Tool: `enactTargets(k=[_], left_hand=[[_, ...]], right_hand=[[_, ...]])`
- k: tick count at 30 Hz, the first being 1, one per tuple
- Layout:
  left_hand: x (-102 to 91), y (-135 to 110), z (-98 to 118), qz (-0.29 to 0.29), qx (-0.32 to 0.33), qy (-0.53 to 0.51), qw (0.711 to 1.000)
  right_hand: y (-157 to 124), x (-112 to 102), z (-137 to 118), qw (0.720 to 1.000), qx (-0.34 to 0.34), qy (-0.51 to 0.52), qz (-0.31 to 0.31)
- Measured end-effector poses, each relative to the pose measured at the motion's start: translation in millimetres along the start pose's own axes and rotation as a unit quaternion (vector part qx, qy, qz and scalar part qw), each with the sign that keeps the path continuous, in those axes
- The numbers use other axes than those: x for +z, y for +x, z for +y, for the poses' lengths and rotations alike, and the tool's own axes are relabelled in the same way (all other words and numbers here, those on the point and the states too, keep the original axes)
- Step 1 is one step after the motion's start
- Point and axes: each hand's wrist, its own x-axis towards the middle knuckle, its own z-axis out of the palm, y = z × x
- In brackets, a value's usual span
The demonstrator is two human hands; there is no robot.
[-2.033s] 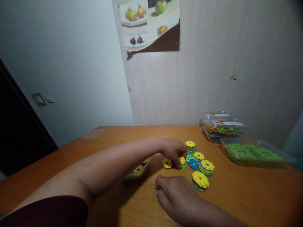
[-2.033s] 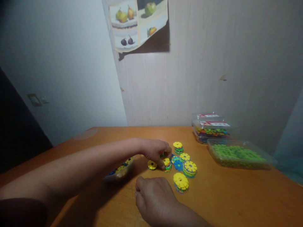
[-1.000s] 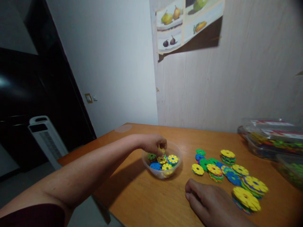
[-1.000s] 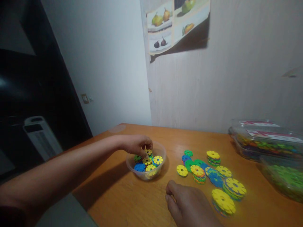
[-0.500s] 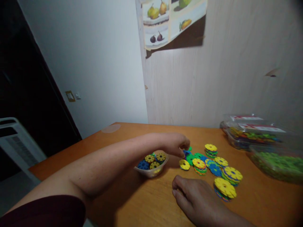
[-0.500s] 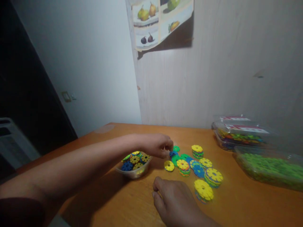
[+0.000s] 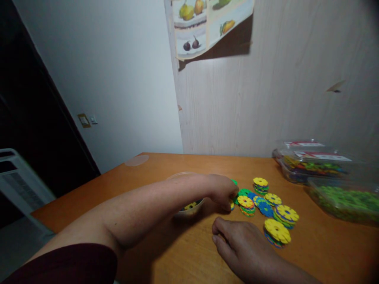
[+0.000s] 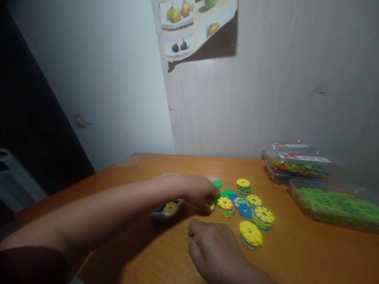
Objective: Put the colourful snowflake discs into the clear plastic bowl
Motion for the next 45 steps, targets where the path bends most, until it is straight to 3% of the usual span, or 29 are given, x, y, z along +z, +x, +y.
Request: enactTargets(k=[6,11,13,20,32,45], left_hand=[[-7.9,-16,-12,0.043,-0.012,-0.029,0.999],[-22.4,-57,-41,0.132,-0.018,-0.074,0.988],[-22.3,-73,-51,0.141,-0.036,-0.091,0.985],[3.2,-96,-62,0.106,-0.104,-0.105,0.983],[32.8,-112,-83,0.025,-0.110,-0.136,0.984],[49.0,-102,-88,0.049,-0.099,-0.123,0.986]], right_hand=[[-1,1,2,1.000,-0.003,0.000,0.002],[-1,-1,2,1.000,-0.001,-0.001,-0.009],[-1,-1,2,1.000,-0.001,-0.001,-0.012],[-1,-1,2,1.000,0.002,-0.006,-0.021],[2,-4,-2,0.998,0.022,-0.003,-0.052],[2,-4,-3,0.998,0.027,-0.008,-0.051]])
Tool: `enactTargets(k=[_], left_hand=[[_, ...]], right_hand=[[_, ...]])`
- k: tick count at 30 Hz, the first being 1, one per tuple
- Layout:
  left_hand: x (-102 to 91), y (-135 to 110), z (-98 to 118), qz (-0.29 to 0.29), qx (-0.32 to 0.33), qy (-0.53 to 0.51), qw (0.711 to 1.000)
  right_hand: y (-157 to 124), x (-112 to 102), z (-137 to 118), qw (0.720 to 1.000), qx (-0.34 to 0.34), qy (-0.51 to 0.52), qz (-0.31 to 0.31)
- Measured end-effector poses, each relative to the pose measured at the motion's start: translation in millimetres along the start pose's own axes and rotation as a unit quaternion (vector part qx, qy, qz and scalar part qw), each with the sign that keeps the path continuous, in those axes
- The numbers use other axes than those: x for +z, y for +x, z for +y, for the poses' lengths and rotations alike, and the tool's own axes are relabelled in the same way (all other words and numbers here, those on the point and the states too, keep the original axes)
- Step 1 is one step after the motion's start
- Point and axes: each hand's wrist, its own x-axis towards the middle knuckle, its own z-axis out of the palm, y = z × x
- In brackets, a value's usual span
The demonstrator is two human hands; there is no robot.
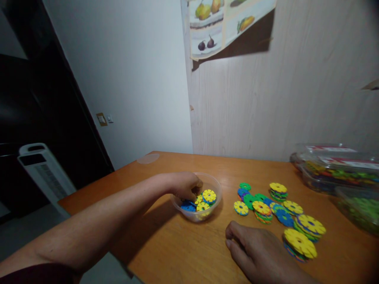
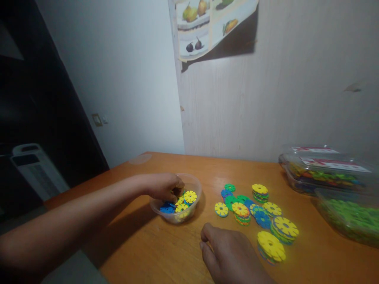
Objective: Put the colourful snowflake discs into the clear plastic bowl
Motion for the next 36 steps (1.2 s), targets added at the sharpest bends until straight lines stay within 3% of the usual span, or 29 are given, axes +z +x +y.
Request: enactTargets(k=[16,26,36], left_hand=[[-6.5,-26,2,-0.085,-0.036,-0.087,0.992],[-5.8,-27,10,-0.068,0.020,-0.057,0.996],[1.4,-24,0,-0.090,0.009,-0.078,0.993]], right_hand=[[-1,0,1,1.000,-0.006,-0.002,-0.006],[-1,3,4,1.000,-0.014,0.004,0.001],[-1,3,5,1.000,-0.016,0.009,0.009]])
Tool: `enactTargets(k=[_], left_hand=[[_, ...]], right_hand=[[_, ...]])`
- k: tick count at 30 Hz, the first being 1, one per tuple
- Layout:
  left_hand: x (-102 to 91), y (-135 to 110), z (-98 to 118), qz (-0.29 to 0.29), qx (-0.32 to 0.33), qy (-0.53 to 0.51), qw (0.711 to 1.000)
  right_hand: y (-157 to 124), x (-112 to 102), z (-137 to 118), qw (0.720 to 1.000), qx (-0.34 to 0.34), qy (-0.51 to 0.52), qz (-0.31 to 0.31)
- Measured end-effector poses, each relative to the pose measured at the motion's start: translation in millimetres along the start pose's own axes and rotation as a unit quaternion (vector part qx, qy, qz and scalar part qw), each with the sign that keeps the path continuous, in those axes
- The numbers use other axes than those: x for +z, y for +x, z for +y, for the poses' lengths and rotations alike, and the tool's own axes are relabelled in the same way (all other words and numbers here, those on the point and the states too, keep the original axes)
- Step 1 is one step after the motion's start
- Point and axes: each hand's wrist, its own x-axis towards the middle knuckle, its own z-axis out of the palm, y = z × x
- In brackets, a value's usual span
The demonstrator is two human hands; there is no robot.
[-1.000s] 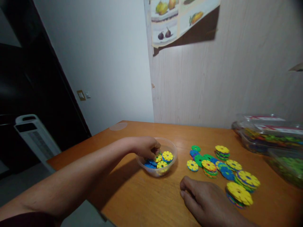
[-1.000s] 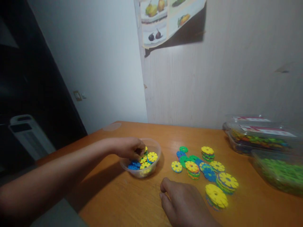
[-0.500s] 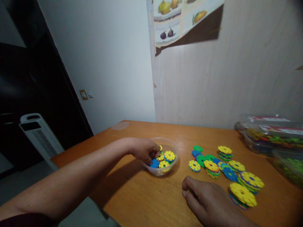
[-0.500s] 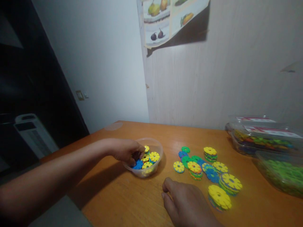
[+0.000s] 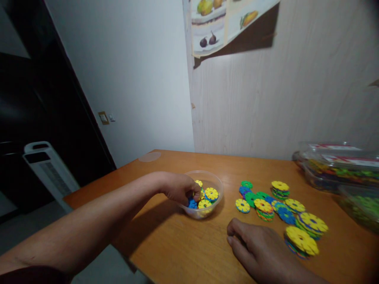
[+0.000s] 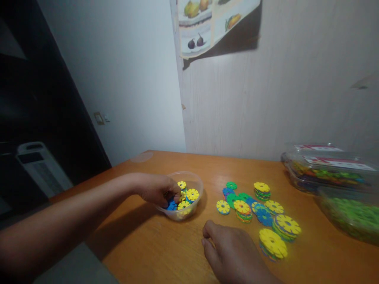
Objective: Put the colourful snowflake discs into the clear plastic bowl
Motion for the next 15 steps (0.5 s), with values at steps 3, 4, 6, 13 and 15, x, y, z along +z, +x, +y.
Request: enactTargets(k=[3,4,6,13,15], left_hand=[[-1.5,0,-1,-0.009,-0.010,-0.018,1.000],[-2.1,0,-1,-0.011,-0.012,-0.024,1.000],[-3.2,-1,1,-0.014,-0.015,-0.034,0.999],[-14.7,1,8,0.014,-0.010,-0.026,1.000],[-22.2,7,16,0.064,0.002,0.000,0.998]], right_hand=[[0,0,0,1.000,0.004,0.002,0.001],[0,0,0,1.000,0.005,0.002,0.003],[0,1,0,1.000,0.005,0.002,0.005],[-2,1,-1,1.000,0.006,0.006,0.017],[-3,2,-1,1.000,0.005,0.003,0.025]])
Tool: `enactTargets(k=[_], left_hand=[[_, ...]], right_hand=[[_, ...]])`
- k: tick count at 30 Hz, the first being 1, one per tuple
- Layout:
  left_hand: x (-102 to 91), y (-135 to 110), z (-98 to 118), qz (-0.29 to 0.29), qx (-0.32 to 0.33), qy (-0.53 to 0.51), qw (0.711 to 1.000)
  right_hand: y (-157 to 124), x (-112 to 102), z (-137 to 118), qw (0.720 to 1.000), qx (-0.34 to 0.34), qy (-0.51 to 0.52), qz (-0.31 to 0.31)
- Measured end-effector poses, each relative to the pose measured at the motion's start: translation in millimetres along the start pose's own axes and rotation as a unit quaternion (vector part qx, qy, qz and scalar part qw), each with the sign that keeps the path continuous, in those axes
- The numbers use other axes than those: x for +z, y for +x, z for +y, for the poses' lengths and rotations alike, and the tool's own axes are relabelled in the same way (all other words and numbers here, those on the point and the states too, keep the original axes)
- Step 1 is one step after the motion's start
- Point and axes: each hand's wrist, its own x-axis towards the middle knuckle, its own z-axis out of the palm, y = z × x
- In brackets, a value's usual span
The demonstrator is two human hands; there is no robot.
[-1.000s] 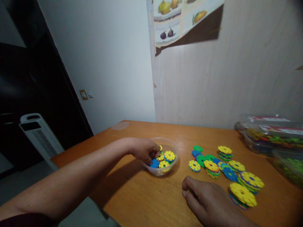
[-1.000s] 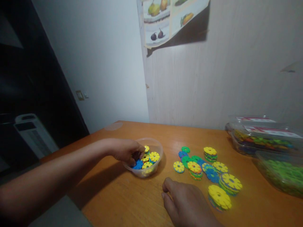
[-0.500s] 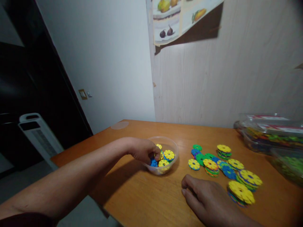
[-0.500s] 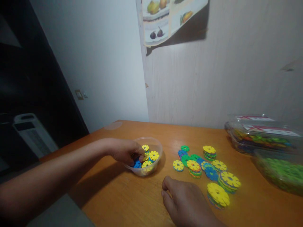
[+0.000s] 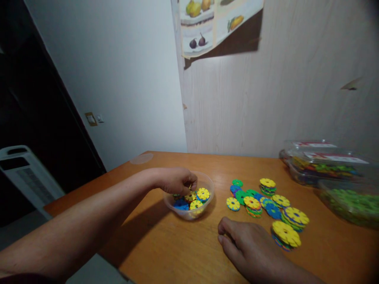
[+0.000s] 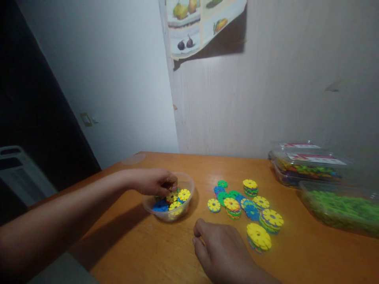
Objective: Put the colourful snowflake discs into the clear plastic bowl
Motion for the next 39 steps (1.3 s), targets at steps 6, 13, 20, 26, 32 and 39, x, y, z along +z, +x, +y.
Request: enactTargets(k=[6,13,20,26,32,39], left_hand=[[-9.0,39,41,0.099,0.093,0.087,0.987],[2.4,87,76,0.053,0.173,0.236,0.955],[14.3,105,93,-0.023,0.095,0.303,0.948],[19.2,106,98,-0.034,0.091,0.296,0.950],[17.8,103,98,-0.036,0.085,0.262,0.961],[-8.2,83,76,0.028,0.112,0.165,0.980]], right_hand=[[0,1,1,1.000,-0.022,-0.001,0.011],[-1,2,1,0.998,-0.038,-0.043,0.016],[-1,-1,-2,0.998,-0.044,-0.043,0.012],[-2,-2,-3,0.999,-0.038,-0.035,0.004],[-3,-2,-3,0.998,-0.041,-0.037,0.005],[-2,1,-1,0.998,-0.037,-0.052,0.009]])
